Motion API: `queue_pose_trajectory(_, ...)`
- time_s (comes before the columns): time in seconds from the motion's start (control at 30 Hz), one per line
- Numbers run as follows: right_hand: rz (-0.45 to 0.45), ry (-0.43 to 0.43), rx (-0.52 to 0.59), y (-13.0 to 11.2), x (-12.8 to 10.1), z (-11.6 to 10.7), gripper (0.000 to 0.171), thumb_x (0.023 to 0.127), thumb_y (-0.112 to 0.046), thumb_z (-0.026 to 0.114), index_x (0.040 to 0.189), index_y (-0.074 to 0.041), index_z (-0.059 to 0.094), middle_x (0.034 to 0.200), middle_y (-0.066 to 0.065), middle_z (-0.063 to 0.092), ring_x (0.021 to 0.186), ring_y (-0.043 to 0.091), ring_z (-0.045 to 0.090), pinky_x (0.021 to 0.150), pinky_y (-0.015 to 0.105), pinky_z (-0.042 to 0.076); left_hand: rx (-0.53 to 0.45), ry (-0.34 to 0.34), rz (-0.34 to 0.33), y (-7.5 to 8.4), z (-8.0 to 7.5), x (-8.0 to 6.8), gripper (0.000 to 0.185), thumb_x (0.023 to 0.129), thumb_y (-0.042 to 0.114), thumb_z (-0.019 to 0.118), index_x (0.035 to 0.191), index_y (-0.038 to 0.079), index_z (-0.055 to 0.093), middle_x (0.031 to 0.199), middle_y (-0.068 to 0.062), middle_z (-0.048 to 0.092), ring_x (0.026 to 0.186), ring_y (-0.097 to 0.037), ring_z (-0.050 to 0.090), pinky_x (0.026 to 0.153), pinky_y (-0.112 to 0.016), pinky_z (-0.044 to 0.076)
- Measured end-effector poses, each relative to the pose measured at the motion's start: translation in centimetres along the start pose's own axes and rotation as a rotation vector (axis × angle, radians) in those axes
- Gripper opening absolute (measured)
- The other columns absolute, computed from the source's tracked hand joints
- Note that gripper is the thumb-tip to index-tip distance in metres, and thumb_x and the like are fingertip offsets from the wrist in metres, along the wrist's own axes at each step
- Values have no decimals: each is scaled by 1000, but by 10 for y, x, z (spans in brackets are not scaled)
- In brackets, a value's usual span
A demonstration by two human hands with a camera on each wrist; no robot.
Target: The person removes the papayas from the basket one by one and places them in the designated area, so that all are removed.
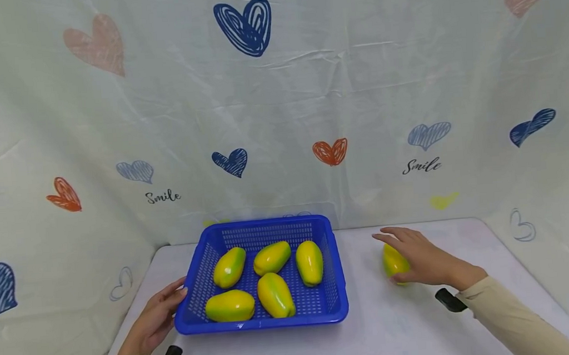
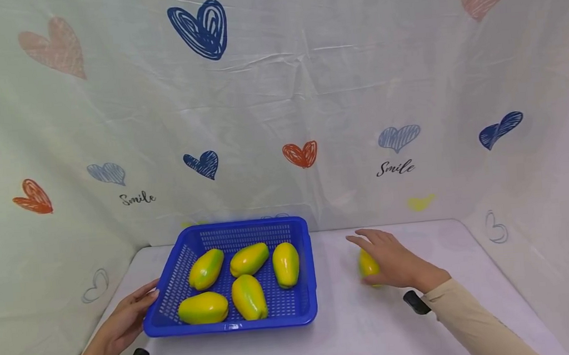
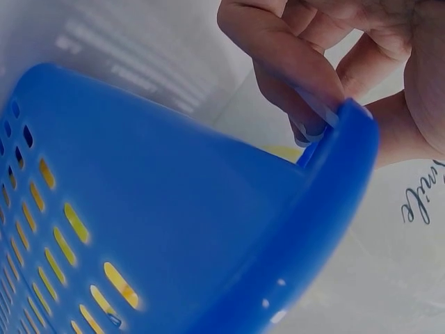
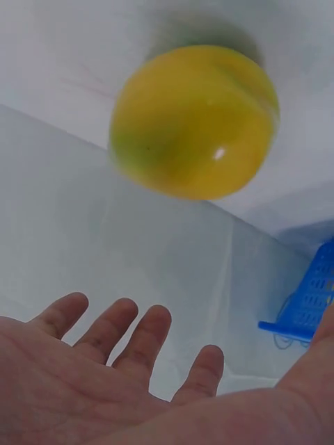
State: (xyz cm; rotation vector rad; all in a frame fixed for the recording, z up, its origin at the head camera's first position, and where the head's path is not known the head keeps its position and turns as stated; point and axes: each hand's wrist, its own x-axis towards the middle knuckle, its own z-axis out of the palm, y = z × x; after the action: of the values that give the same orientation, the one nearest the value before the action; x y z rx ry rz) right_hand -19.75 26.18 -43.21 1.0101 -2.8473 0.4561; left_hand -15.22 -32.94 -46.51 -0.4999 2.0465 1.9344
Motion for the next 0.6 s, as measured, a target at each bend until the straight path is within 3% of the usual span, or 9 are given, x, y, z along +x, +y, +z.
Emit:
queue_pose_trajectory(0.43,50,-46,22,-22,4,-1,89,83,-38,91,157,-13,48,156,21,48,142,46,45,112,72,36,-37,-8,-10,-2,-3,1,76,111,27,56,168,1,14,115,9,68,101,-9,64,89,-27,58)
queue_pose_trajectory(0.6,23,-42,33,-29,6,-2,89,83,-35,92,157,-13,47,157,20,47,142,44,45,113,71,36,-38,-11,-10,-1,-2,3,75,112,26,55,168,1,13,113,10,68,100,-7,64,88,-27,58)
